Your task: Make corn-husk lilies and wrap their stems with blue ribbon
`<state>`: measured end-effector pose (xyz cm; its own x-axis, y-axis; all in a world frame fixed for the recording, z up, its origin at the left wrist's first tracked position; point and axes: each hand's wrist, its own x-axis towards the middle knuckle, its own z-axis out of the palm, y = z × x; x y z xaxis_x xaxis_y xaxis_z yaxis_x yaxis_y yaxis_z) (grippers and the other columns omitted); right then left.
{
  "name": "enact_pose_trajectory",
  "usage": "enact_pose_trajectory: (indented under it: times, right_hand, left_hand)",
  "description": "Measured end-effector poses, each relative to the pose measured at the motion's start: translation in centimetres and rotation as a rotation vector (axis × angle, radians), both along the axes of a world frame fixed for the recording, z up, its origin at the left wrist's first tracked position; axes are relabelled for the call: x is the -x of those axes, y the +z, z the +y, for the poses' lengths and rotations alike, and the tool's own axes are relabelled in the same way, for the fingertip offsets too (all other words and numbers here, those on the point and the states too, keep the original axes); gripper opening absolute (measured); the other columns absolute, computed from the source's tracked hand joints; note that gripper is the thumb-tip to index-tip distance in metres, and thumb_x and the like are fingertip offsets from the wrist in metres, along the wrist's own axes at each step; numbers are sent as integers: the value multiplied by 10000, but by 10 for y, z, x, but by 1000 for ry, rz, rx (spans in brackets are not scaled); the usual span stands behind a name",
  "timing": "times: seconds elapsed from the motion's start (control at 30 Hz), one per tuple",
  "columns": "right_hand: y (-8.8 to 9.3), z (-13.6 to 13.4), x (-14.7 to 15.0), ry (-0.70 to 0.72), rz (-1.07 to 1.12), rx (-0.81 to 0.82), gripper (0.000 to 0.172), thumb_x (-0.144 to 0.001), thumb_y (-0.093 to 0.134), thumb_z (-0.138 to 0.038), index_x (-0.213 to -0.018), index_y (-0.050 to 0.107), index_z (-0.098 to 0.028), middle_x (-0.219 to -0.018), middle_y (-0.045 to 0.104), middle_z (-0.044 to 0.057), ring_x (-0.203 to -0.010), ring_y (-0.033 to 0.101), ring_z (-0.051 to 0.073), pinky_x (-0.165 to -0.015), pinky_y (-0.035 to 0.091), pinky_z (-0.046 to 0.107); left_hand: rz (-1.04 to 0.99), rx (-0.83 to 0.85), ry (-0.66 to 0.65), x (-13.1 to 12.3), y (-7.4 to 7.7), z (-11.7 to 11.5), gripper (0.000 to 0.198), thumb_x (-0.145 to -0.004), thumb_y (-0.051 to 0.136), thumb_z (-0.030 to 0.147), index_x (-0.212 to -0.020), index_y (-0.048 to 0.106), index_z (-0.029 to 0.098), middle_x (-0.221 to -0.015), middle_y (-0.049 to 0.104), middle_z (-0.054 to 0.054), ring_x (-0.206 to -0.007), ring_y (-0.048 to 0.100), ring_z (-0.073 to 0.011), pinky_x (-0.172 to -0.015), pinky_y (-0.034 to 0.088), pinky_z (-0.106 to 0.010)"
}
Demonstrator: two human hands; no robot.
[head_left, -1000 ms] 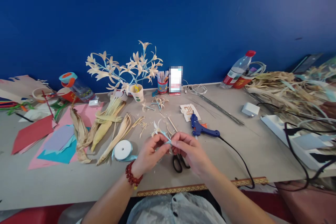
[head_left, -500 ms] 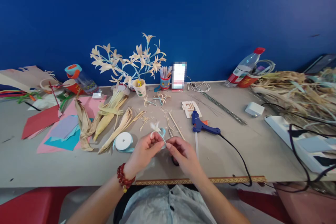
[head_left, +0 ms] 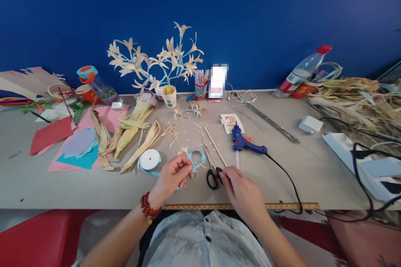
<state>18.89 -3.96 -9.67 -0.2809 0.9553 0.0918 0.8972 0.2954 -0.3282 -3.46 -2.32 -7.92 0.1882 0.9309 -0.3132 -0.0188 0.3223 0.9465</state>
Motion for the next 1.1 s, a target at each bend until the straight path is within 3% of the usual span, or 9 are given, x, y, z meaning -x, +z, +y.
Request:
enact_pose_trajectory:
  times: [0.13, 0.33, 0.5, 0.67, 0.8, 0.87, 0.93, 1.0, 1.1]
  right_hand:
    - [2, -3, 3, -1, -40, 47, 258, -972, 418, -406, -845, 517, -204, -820, 626, 35, -590, 612, 165, -509, 314, 266]
    - [11, 3, 8, -80, -151, 168, 126, -874, 565, -332, -870, 554, -207, -858, 664, 53, -648, 640, 194, -492, 254, 264]
    - [22, 10, 7, -158, -21, 262, 130, -823, 585, -340, -788, 573, -216, -744, 666, 40, -629, 606, 191, -503, 260, 256]
    - [13, 12, -5, -205, 547, 476, 200, -842, 562, -408, -805, 501, -222, -635, 594, -12, -505, 533, 140, -484, 341, 240]
    - [10, 11, -14, -246, 1177, 639, 399, -759, 686, -521, -866, 443, -223, -662, 585, -26, -464, 504, 106, -458, 402, 227]
    - [12, 6, -16, -223, 1322, 731, 444, -723, 739, -517, -870, 453, -212, -696, 612, -5, -475, 502, 93, -456, 408, 215]
    - [12, -3, -16, -188, 1357, 837, 456, -729, 724, -559, -838, 473, -194, -663, 606, 0, -448, 469, 73, -428, 382, 198]
    - [10, -16, -13, -155, 1328, 928, 518, -696, 704, -644, -793, 479, -187, -596, 571, -15, -403, 411, 55, -380, 339, 182]
    - [5, -35, -6, -131, 1220, 1036, 580, -620, 711, -705, -729, 447, -201, -529, 515, -43, -388, 376, 55, -318, 283, 159]
  left_hand:
    - [-19, -5, 11, -1, -3, -2, 160, -851, 575, 315, -867, 533, 161, -682, 631, 14, -390, 367, -26, -421, 257, -175]
    - [-41, 19, 70, -1, -3, 0, 178, -825, 605, 327, -862, 535, 167, -673, 645, 11, -381, 382, -25, -397, 234, -161]
    - [-37, -57, 225, 24, 12, 8, 163, -813, 637, 298, -871, 556, 169, -676, 658, 7, -396, 400, -23, -403, 261, -153]
    - [10, -301, 510, 70, 52, 11, 132, -782, 671, 226, -871, 585, 179, -645, 654, 18, -392, 411, -41, -403, 300, -177]
    - [90, -403, 548, 80, 70, 7, 97, -796, 667, 216, -867, 604, 194, -677, 672, 15, -396, 433, -55, -407, 331, -194]
    - [115, -363, 498, 68, 64, 7, 104, -806, 663, 219, -887, 600, 199, -680, 674, 14, -410, 447, -61, -412, 340, -189]
    - [112, -265, 344, 49, 49, 10, 97, -823, 647, 246, -875, 584, 193, -667, 672, 12, -405, 455, -60, -401, 323, -178]
    - [90, -165, 182, 27, 32, 14, 107, -845, 621, 273, -872, 573, 182, -651, 660, 13, -396, 445, -50, -402, 313, -169]
    - [44, -142, 107, 0, 13, 20, 131, -859, 599, 294, -879, 565, 169, -664, 652, 7, -407, 444, -42, -414, 319, -167]
